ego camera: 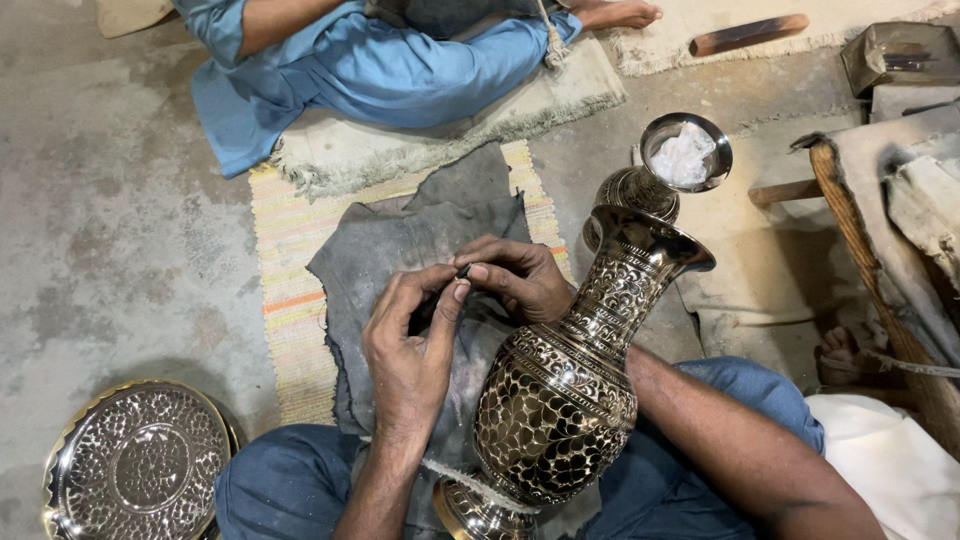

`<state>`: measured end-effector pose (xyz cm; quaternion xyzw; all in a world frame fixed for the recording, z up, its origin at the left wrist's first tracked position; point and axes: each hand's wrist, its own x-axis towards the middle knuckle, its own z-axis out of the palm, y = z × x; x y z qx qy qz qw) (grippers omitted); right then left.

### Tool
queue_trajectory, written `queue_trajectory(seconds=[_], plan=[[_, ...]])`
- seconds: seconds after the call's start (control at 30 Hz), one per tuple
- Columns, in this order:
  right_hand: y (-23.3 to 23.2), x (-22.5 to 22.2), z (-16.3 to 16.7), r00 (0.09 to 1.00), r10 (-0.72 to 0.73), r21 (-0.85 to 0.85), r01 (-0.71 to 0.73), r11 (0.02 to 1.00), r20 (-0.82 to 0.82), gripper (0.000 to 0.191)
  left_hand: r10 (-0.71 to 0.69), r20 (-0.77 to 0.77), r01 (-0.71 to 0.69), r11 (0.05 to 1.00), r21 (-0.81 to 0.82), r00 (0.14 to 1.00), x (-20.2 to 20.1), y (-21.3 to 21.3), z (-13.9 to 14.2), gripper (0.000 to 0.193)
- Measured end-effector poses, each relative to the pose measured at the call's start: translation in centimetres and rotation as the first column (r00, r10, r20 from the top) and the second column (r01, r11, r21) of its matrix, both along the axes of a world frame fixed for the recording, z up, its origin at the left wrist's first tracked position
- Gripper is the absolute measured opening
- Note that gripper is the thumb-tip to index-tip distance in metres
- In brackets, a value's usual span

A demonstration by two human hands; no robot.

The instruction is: The person sits on the floor and rubs a small rectangular block against a dark cloth, then uses a wooden mallet to tap the surface of an ornate metal vase. The person rotates the vase and continues tapping different areas.

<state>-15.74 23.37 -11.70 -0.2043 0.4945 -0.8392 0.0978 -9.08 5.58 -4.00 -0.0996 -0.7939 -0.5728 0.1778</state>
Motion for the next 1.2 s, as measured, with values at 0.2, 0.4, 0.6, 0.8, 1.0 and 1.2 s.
queue_trajectory(seconds=[0.2,0.4,0.6,0.8,1.0,1.2], plan=[[-0.05,0.01,0.26,1.0,0.018,-0.016,-0.018,1.0,-0.005,0.017,-0.001,-0.007,0.001,1.0,-0.001,1.0,-0.07,0.01,-0.13,0.016],[-0.05,0.14,0.32,1.0,0.012,-0.012,-0.011,1.0,0.011,0.017,-0.001,0.001,0.001,1.0,0.017,1.0,0.02,0.02,-0.04,0.018],[-0.15,-0.14,0.12,1.0,0.013,-0.017,-0.013,1.0,0.018,0.015,-0.005,-0.003,0.005,1.0,0.009,1.0,0.03,0.01,0.06,0.017],[-0.3,0.01,0.1,0.998,0.004,-0.039,-0.002,0.999,0.059,0.013,-0.007,0.02,0.007,0.999,0.035,1.0,0.06,0.04,0.2,0.018],[-0.12,-0.02,0.12,0.999,0.002,-0.014,-0.001,1.0,0.048,0.013,-0.024,0.022,0.023,0.999,0.023,0.999,-0.03,0.01,-0.03,0.018],[-0.04,-0.1,-0.04,0.999,0.005,-0.011,-0.004,1.0,0.033,0.012,-0.019,0.017,0.019,1.0,0.007,1.0,-0.08,-0.06,-0.17,0.019]])
